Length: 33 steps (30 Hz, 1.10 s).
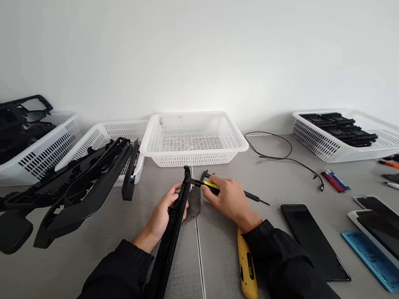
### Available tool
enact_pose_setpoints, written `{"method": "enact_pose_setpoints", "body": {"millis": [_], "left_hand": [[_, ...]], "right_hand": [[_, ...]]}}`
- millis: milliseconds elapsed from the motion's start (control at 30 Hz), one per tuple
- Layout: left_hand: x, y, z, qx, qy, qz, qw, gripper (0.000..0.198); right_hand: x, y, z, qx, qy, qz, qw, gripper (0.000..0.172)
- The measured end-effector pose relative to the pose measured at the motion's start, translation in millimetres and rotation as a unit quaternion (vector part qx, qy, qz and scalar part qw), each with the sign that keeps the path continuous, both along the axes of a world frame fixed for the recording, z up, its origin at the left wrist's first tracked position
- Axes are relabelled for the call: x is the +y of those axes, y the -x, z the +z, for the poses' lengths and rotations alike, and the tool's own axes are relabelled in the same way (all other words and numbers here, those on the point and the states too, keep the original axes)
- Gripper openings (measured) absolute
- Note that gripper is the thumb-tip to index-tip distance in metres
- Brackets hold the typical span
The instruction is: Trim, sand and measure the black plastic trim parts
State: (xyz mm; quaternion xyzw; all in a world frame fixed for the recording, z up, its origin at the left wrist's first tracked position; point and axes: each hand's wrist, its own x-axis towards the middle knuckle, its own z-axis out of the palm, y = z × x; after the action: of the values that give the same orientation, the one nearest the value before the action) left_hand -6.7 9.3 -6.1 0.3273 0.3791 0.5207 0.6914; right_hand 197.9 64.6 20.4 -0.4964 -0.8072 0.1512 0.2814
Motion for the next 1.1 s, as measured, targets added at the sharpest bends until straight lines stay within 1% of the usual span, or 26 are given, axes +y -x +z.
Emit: {"method": "enact_pose_setpoints", "body": {"millis": [67, 167, 333, 433, 467, 567, 633, 767, 800, 867, 967, 1000, 1033, 1100], "left_hand": [[0.1, 0.1, -0.1, 0.003, -0.004, 0.003, 1.000, 0.058], [0.0, 0.2, -0.3, 0.005, -0.012, 0.004, 1.000, 0.059], [-0.9, 0.2, -0.1, -0.012, -0.004, 0.000, 1.000, 0.057], [-0.9, -0.1, 0.9, -0.013, -0.008, -0.002, 1.000, 0.056], [-0.9, -0.2, 1.5, -0.012, -0.008, -0.001, 1.000, 0.055], [-1.0, -0.9, 3.5, -0.009, -0.001, 0.003, 1.000, 0.055], [-1.4, -1.4, 4.8, -0.006, 0.004, 0.006, 1.000, 0.056], [-2.0, -1.6, 5.8, -0.009, 0.004, 0.006, 1.000, 0.056], [-2.0, -1.4, 5.6, -0.010, 0.004, 0.006, 1.000, 0.058], [-2.0, -1.0, 4.8, -0.011, 0.007, 0.006, 1.000, 0.060], [-1.7, -0.4, 3.0, -0.015, 0.008, 0.004, 1.000, 0.063], [-1.5, -0.4, 2.4, -0.017, 0.009, 0.004, 1.000, 0.063], [-1.3, -0.5, 1.8, -0.018, 0.010, 0.004, 1.000, 0.064], [-0.8, -0.9, 1.1, -0.019, 0.015, 0.009, 1.000, 0.065]], "right_hand": [[-0.3, 0.2, 0.5, -0.008, 0.004, 0.002, 1.000, 0.034], [-0.4, 0.2, 1.0, -0.005, 0.002, -0.016, 1.000, 0.034], [0.2, -1.7, 3.6, -0.004, 0.008, 0.006, 1.000, 0.035], [-1.1, -2.3, 6.6, 0.007, 0.010, -0.013, 1.000, 0.035], [-1.9, -2.0, 7.4, 0.012, 0.012, -0.008, 1.000, 0.034], [-4.5, 0.2, 8.2, 0.001, 0.025, 0.045, 0.999, 0.031], [-4.9, 1.5, 7.1, -0.015, 0.029, 0.058, 0.998, 0.030], [-3.3, 0.8, 6.2, -0.006, 0.012, 0.007, 1.000, 0.034], [-3.5, 0.5, 7.0, -0.002, 0.010, 0.003, 1.000, 0.033], [-5.2, 0.5, 9.5, -0.005, 0.020, 0.031, 0.999, 0.032], [-8.8, 2.4, 12.5, -0.029, 0.049, 0.123, 0.991, 0.032], [-9.4, 3.0, 12.9, -0.036, 0.054, 0.142, 0.988, 0.032], [-9.6, 3.5, 12.9, -0.039, 0.053, 0.145, 0.987, 0.033], [-9.1, 3.7, 12.8, -0.036, 0.042, 0.108, 0.993, 0.032]]}}
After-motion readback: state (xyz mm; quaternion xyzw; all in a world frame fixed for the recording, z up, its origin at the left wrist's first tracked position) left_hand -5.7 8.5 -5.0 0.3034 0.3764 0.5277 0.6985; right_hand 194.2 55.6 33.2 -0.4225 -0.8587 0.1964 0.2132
